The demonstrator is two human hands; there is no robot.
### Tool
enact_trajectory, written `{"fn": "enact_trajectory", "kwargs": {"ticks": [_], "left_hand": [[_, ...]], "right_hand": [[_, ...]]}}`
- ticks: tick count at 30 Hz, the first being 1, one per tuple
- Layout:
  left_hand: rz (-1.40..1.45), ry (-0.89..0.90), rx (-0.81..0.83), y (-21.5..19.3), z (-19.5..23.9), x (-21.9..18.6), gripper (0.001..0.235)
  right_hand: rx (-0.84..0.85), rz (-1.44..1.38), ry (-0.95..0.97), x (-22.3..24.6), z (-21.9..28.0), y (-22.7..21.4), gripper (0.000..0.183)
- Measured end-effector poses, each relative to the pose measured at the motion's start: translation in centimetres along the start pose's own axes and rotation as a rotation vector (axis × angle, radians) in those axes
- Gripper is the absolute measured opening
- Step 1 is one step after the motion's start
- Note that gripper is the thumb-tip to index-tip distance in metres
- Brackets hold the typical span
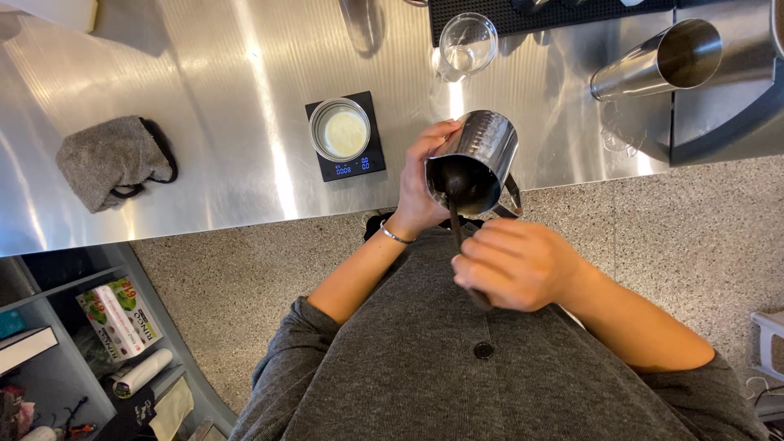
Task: The person stirs a dark coffee mixture in a metal pitcher with a spoon, fills the pitcher with water at the tap, wipes the counter with a cloth, places a glass of milk on a digital scale, and spoons the coffee mixture into the glass of milk.
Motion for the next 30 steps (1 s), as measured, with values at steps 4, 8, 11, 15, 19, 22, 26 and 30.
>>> {"fn": "enact_trajectory", "kwargs": {"ticks": [4,8,11,15,19,22,26,30], "left_hand": [[-0.066,-0.085,0.048,-0.4,-0.4,-0.1,0.095],[-0.241,-0.194,0.12,-0.9,-1.2,0.6,0.097],[-0.38,-0.18,0.195,-0.5,-1.1,0.8,0.096],[-0.496,-0.194,0.241,0.0,-0.5,1.4,0.093],[-0.516,-0.217,0.255,0.2,-0.7,1.4,0.092],[-0.516,-0.226,0.245,0.1,-1.0,1.1,0.092],[-0.512,-0.232,0.199,-0.9,-1.3,0.2,0.091],[-0.522,-0.269,0.169,-2.3,-1.9,-1.0,0.09]], "right_hand": [[-0.211,-0.083,0.113,-3.4,6.9,-0.2,0.006],[-0.71,-0.375,0.63,-10.0,14.7,-0.9,0.022],[-0.961,-0.556,0.874,-11.6,18.8,-1.0,0.024],[-1.174,-0.699,1.171,-13.5,23.8,0.6,0.025],[-1.247,-0.727,1.255,-14.6,25.3,1.0,0.026],[-1.222,-0.72,1.259,-15.1,24.6,0.5,0.025],[-1.186,-0.725,1.241,-15.6,23.2,-0.4,0.026],[-1.205,-0.754,1.193,-16.1,21.7,-1.2,0.027]]}}
Point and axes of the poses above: each hand's wrist, its own z-axis away from the middle knuckle, its own y-axis out of the palm, x = y × z, the point moved 10 cm from there along -z, towards the middle knuckle, and after that the axes turned 14 degrees about -x, right-handed, at the moved point
